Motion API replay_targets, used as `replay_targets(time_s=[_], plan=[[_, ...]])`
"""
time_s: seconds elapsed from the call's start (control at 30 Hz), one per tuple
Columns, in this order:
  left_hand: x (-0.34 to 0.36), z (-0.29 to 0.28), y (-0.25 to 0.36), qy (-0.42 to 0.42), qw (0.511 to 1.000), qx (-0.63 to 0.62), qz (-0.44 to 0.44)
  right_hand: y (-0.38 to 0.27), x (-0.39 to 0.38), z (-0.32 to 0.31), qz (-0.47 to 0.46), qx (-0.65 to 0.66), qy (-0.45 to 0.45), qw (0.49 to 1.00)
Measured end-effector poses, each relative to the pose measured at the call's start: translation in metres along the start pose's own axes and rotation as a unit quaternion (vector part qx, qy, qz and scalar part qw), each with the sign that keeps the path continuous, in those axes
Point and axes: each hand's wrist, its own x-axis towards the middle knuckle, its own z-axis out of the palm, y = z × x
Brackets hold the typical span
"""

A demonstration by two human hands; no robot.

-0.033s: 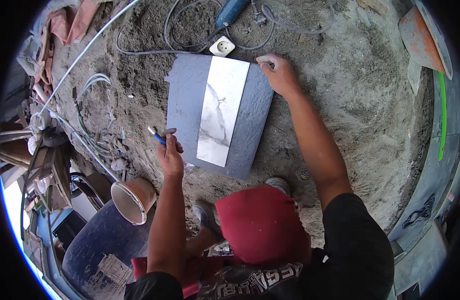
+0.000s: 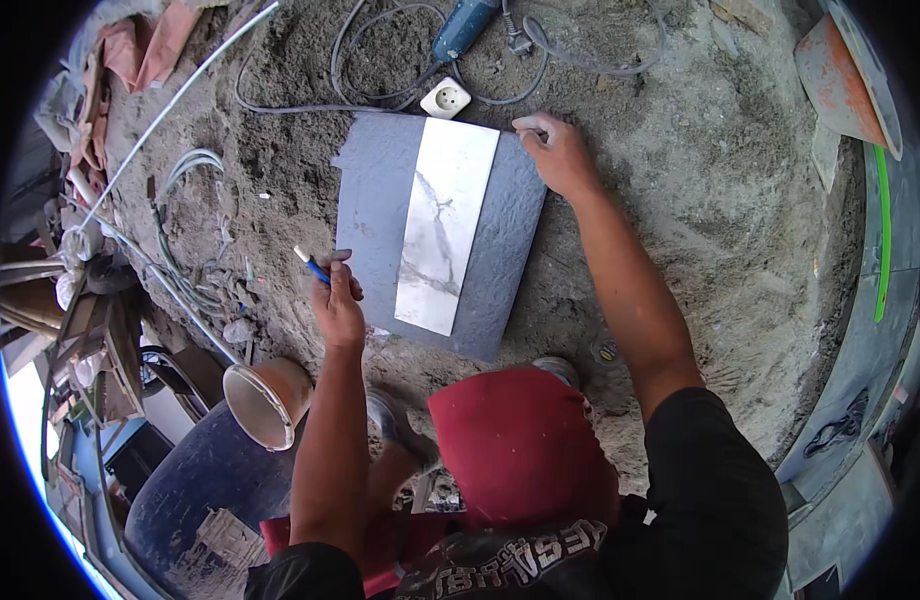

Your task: Measuring and marking a tile for cutting.

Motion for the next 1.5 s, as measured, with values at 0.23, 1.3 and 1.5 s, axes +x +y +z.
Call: replay_targets(time_s=[0.23,1.3,1.5], plan=[[0.088,0.035,0.067,-0.123,0.986,0.078,0.074,-0.012,0.007,-0.005,0.07,-0.044,-0.005,0.997],[0.229,0.224,0.029,-0.74,0.609,0.202,0.203,-0.105,-0.146,0.249,0.324,-0.237,0.329,0.855],[0.225,0.225,0.028,-0.749,0.606,0.191,0.187,-0.1,-0.148,0.261,0.333,-0.24,0.338,0.847]])
